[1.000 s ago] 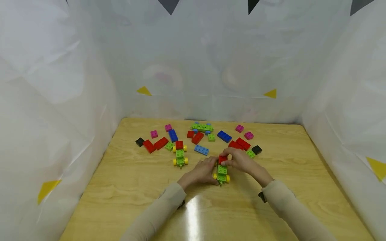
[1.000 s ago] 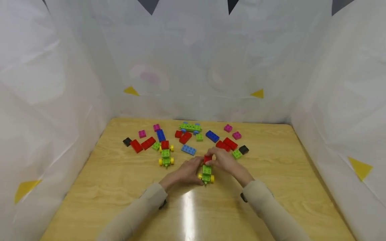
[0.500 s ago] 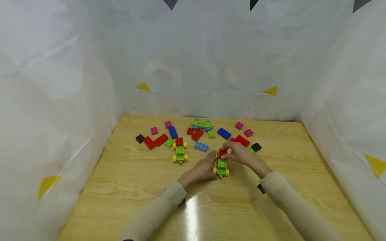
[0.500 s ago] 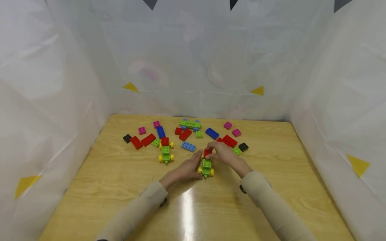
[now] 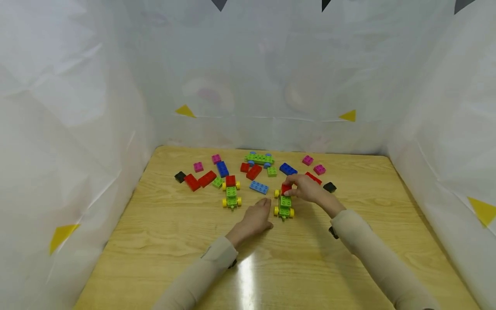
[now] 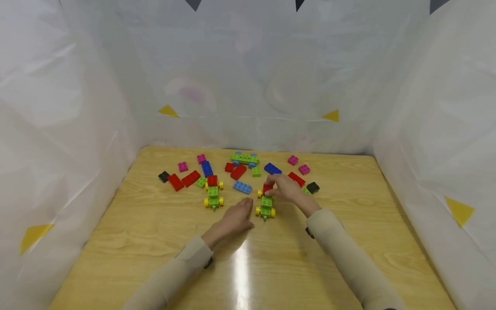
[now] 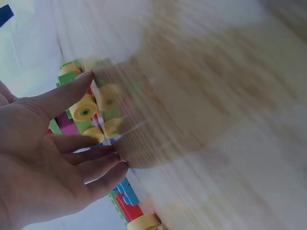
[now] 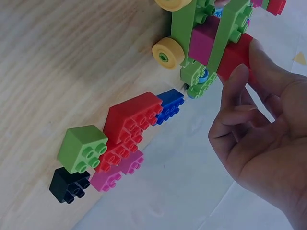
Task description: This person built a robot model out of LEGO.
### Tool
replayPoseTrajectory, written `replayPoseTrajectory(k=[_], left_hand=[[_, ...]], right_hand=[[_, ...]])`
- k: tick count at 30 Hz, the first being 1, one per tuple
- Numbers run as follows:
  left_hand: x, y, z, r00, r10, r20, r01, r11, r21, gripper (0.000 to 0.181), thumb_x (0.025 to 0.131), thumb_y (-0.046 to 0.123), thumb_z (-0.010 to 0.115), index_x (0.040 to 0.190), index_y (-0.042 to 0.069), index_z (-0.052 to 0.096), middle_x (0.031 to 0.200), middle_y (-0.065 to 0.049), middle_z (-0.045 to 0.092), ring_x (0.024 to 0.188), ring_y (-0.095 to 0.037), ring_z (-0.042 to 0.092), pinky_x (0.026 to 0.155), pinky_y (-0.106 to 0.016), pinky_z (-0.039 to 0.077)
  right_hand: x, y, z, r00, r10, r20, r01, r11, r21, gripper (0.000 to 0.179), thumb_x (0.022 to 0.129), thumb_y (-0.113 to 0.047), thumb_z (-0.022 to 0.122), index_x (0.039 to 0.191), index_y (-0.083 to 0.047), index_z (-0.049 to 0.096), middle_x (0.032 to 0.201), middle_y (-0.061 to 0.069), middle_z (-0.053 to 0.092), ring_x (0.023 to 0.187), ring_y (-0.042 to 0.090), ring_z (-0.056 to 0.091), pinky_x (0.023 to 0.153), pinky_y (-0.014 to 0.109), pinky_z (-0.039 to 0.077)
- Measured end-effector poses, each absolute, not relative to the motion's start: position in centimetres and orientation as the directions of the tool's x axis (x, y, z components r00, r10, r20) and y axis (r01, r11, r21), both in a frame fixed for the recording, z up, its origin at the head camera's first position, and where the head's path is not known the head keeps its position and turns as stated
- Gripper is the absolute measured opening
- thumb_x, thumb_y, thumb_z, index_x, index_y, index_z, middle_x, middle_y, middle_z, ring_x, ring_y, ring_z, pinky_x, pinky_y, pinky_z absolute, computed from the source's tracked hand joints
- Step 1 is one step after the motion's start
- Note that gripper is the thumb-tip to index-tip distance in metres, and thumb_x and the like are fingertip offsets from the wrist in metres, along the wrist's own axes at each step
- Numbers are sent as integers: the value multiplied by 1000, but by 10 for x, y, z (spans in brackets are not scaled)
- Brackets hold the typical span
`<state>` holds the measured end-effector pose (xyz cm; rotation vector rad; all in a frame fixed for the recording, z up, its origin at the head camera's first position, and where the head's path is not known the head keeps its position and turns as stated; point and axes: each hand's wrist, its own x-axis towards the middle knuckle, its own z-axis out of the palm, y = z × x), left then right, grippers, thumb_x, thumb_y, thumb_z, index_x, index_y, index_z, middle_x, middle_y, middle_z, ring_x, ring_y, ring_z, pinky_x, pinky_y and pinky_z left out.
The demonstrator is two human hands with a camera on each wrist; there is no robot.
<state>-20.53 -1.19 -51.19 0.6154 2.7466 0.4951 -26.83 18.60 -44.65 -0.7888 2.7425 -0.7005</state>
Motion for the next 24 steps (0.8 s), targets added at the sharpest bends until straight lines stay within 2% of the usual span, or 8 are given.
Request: replayPoseTrajectory(k=[5,17,20,24], left_hand=[[-205,-16,-507,-857,468,-214,377,854,359,66,85,31,74,139,2,49,150,-15,38,137,-26,37,101,-44,42],[-204,-17,-505,-847,498,-186,422,842,336,62,85,35,74,136,7,53,149,-12,40,137,-25,37,101,-49,40],[-208,-18,-508,-860,497,-115,433,830,350,43,86,27,72,123,7,63,137,-11,53,124,-27,50,93,-47,46],[-222,-19,-511,-898,440,2,407,828,386,26,92,18,63,117,9,66,129,-9,57,117,-28,54,87,-45,50]], right_hand=[[-282,186,-442,-841,-523,-139,-398,772,-495,25,89,-17,70,109,-3,66,101,9,67,87,23,62,73,37,53],[-304,192,-442,-842,-529,-107,-417,764,-493,20,88,-14,71,105,-4,68,101,10,67,93,27,62,83,44,51],[-306,191,-443,-841,-530,-108,-421,768,-483,24,88,-15,71,108,-2,67,102,12,67,95,29,62,84,45,51],[-309,189,-443,-842,-529,-103,-429,774,-467,28,88,-15,71,111,1,66,105,15,67,97,31,62,86,45,51]])
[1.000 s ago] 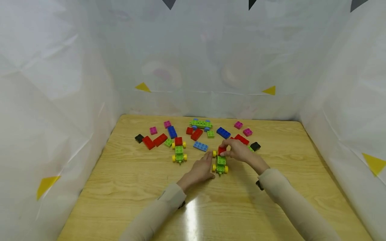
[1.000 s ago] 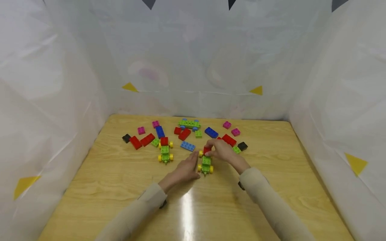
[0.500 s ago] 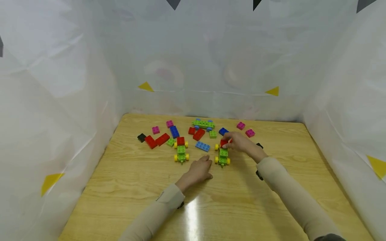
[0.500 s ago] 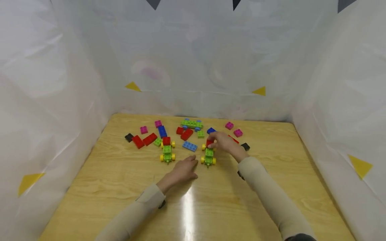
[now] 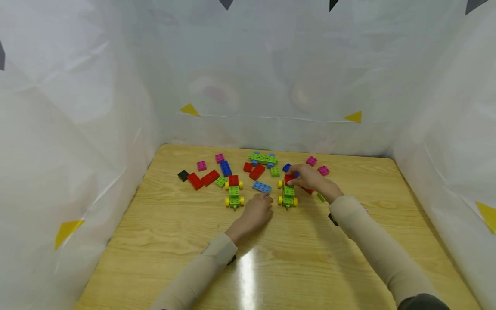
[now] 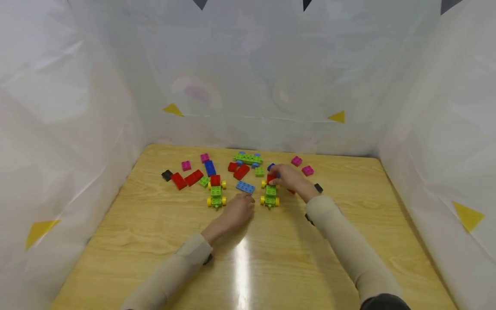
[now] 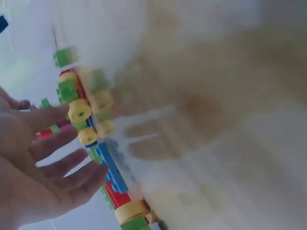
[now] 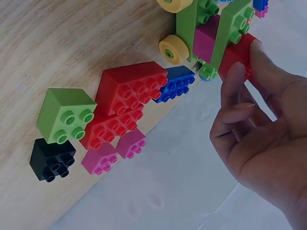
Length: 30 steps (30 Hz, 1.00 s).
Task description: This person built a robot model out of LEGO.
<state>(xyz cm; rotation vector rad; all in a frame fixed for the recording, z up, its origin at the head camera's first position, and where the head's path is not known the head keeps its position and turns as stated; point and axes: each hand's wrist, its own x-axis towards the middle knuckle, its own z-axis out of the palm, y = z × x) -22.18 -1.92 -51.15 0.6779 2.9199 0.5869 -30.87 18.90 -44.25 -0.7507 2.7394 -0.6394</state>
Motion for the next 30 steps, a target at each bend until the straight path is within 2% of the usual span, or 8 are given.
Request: replayPoseTrajectory(k=[4,11,18,22,26,30], left_hand=[[-238,-17,-507,-926,374,41,364,864,348,33,97,17,57,129,9,59,139,-12,48,127,-31,46,88,-48,50],[-254,-13,-504,-945,325,-37,308,920,241,39,100,2,46,138,7,50,144,-18,41,126,-37,44,86,-49,50],[-256,-16,-501,-941,332,-64,315,929,196,28,99,2,48,120,11,64,116,-13,57,105,-31,53,78,-46,51],[-250,-23,-496,-925,372,-70,346,906,244,29,98,1,49,117,13,67,110,-9,59,101,-30,56,80,-46,50],[-238,-29,-493,-897,439,-55,402,861,312,32,95,-2,51,116,12,69,106,-9,60,97,-27,56,79,-41,50],[-229,-33,-496,-876,481,-37,444,834,326,36,90,-7,54,117,11,69,104,-9,60,95,-25,56,78,-36,50]], right_hand=[[-309,189,-441,-850,-516,-104,-423,787,-449,29,89,-14,70,113,1,66,106,16,67,98,31,62,86,45,51],[-306,186,-440,-855,-507,-105,-411,787,-460,26,89,-14,69,111,0,66,105,14,67,98,30,62,87,46,50],[-304,187,-439,-851,-517,-94,-431,789,-438,26,89,-15,70,111,0,67,107,15,67,100,31,62,89,47,49],[-306,187,-439,-852,-514,-94,-419,780,-465,30,89,-14,70,114,2,66,108,16,67,101,32,62,89,47,49],[-305,189,-444,-857,-508,-83,-404,763,-504,33,90,-15,69,118,2,65,111,17,66,104,34,60,90,48,48],[-301,193,-452,-876,-481,-44,-388,755,-529,36,90,-17,69,120,1,65,114,18,65,95,30,62,86,48,49]])
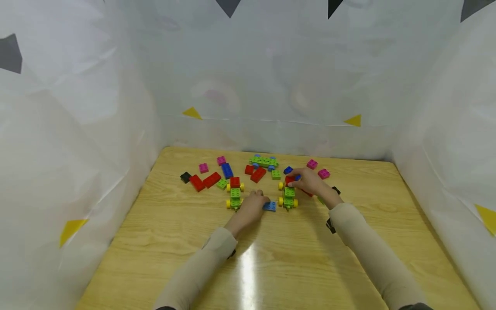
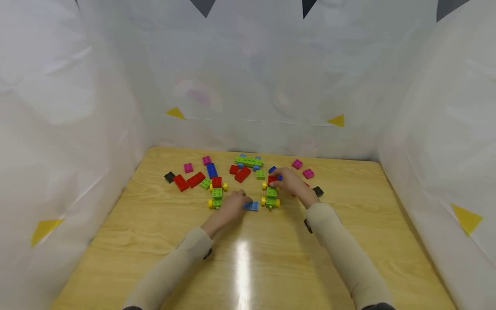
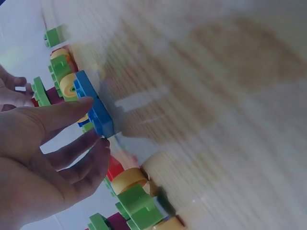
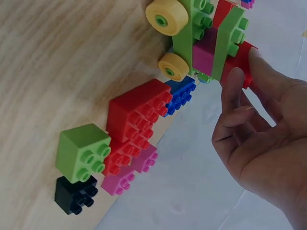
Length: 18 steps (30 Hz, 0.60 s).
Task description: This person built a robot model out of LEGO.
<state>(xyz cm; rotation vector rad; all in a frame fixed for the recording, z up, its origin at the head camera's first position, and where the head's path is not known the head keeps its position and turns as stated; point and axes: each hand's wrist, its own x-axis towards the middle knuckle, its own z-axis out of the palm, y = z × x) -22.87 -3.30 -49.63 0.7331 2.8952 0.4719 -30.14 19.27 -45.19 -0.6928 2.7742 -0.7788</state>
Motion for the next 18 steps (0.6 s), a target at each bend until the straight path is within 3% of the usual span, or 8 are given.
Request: replayPoseTrajectory(k=[4,6,11,14,18], left_hand=[[-224,-35,-502,-875,483,-43,446,837,318,34,87,-6,57,115,9,69,102,-8,62,94,-25,58,78,-36,50],[-221,-36,-503,-877,478,-56,436,837,330,30,86,-4,61,113,6,69,100,-8,62,92,-23,58,77,-34,50],[-217,-40,-505,-882,463,-88,400,835,378,27,83,2,69,110,2,68,95,-6,58,86,-20,55,73,-30,47],[-215,-43,-506,-881,460,-108,380,825,418,28,82,5,72,110,3,68,95,-5,57,85,-18,53,73,-29,46],[-215,-47,-506,-871,473,-135,368,808,460,29,81,8,76,109,5,68,97,-5,57,87,-18,53,75,-30,47]], right_hand=[[-298,194,-455,-896,-443,-24,-362,761,-539,36,89,-19,70,120,-2,66,115,17,65,79,22,61,75,43,51],[-296,194,-455,-905,-423,-34,-338,767,-546,37,89,-20,70,122,-3,65,115,18,64,72,22,60,64,39,50],[-292,196,-457,-913,-406,-30,-322,765,-558,40,91,-19,68,128,-5,62,118,21,62,67,25,62,52,30,46],[-290,197,-461,-910,-415,-4,-340,752,-565,42,93,-20,66,131,-5,59,123,21,60,73,24,63,60,32,50],[-287,201,-467,-907,-418,49,-367,728,-579,46,96,-23,62,136,-3,54,131,22,55,93,32,63,78,44,52]])
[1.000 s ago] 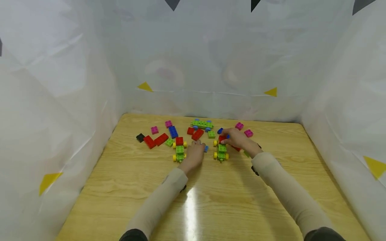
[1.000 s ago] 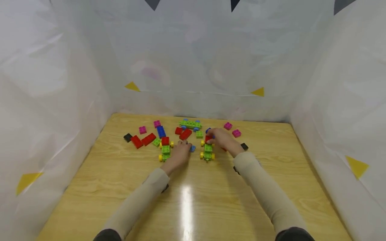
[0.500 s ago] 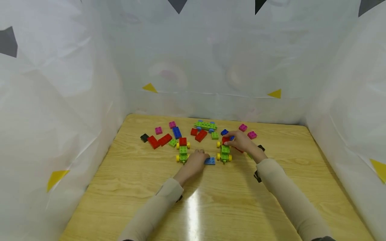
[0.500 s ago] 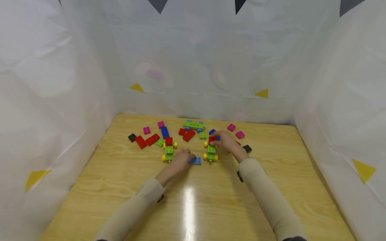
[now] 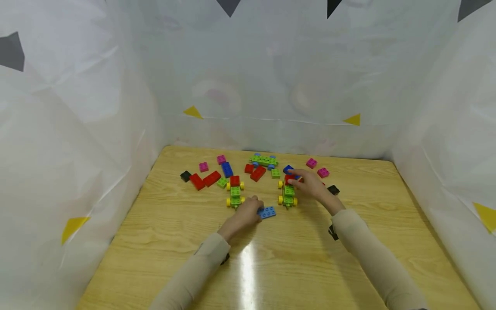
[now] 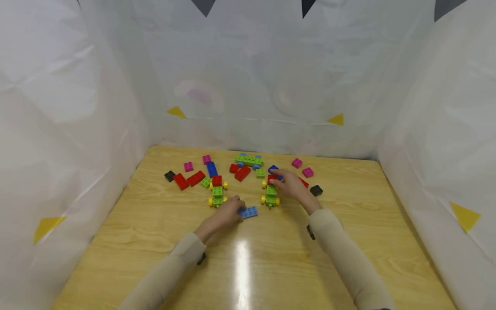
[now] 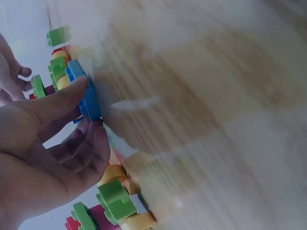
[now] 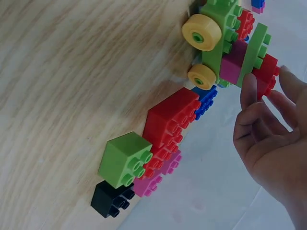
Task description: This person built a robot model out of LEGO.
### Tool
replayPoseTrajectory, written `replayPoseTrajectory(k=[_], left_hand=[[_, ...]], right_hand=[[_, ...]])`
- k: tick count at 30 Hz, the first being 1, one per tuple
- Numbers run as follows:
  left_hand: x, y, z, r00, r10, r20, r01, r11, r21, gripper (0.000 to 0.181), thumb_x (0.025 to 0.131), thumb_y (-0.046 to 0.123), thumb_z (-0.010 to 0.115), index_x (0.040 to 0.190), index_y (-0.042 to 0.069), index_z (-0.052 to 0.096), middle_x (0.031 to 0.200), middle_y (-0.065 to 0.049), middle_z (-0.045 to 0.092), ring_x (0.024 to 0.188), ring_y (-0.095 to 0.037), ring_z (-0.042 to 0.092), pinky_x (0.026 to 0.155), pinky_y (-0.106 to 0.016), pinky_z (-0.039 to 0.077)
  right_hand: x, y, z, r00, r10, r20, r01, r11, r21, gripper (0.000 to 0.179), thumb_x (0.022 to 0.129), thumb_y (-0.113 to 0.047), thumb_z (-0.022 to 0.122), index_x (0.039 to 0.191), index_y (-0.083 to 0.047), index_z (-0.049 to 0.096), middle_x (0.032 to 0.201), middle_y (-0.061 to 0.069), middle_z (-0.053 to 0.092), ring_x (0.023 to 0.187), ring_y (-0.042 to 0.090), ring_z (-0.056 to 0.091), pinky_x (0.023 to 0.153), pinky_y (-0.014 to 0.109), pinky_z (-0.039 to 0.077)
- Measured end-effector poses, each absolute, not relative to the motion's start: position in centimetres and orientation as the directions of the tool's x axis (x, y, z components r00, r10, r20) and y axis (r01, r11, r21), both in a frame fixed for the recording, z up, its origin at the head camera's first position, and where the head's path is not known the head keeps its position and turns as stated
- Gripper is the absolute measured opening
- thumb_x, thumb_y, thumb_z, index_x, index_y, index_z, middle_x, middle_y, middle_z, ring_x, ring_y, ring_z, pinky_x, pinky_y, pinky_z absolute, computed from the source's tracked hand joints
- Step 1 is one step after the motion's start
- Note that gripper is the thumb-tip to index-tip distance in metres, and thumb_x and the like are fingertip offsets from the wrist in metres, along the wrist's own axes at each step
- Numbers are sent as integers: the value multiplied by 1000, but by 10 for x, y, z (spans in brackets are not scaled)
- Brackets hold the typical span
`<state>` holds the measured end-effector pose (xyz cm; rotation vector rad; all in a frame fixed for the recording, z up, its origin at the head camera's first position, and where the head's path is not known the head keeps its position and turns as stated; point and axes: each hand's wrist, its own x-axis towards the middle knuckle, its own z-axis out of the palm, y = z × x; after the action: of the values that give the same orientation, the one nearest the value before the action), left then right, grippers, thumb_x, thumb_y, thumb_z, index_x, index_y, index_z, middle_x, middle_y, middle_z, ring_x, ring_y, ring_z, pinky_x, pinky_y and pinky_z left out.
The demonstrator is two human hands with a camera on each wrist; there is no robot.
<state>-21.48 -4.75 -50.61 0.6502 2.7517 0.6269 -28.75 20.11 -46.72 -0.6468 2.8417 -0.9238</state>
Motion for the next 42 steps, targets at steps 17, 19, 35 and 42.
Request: replayPoseTrajectory(k=[17,19,35,42], left_hand=[[-215,-56,-502,-865,462,-195,284,772,569,29,83,8,75,111,7,67,95,-3,50,81,-15,49,75,-29,46],[-215,-56,-502,-866,457,-204,270,770,578,29,83,8,75,111,7,67,95,-3,50,81,-15,49,76,-29,45],[-214,-57,-503,-859,491,-146,315,731,606,31,83,5,74,113,3,69,95,-7,53,79,-14,48,74,-28,44],[-213,-57,-506,-860,488,-146,313,733,605,33,82,6,74,115,3,69,94,-7,53,77,-14,45,71,-27,41]], right_hand=[[-269,233,-474,-944,-286,165,-325,717,-616,43,101,-30,50,132,0,55,130,19,55,103,34,58,83,51,49],[-267,238,-476,-943,-284,173,-328,710,-623,42,101,-28,52,130,1,56,126,20,58,102,35,58,83,52,49],[-248,278,-488,-952,-225,208,-306,730,-611,36,100,-21,53,125,4,59,115,20,61,86,29,63,68,37,52],[-246,285,-491,-943,-219,250,-328,732,-597,30,97,-12,58,122,5,61,110,20,62,89,31,62,70,40,52]])
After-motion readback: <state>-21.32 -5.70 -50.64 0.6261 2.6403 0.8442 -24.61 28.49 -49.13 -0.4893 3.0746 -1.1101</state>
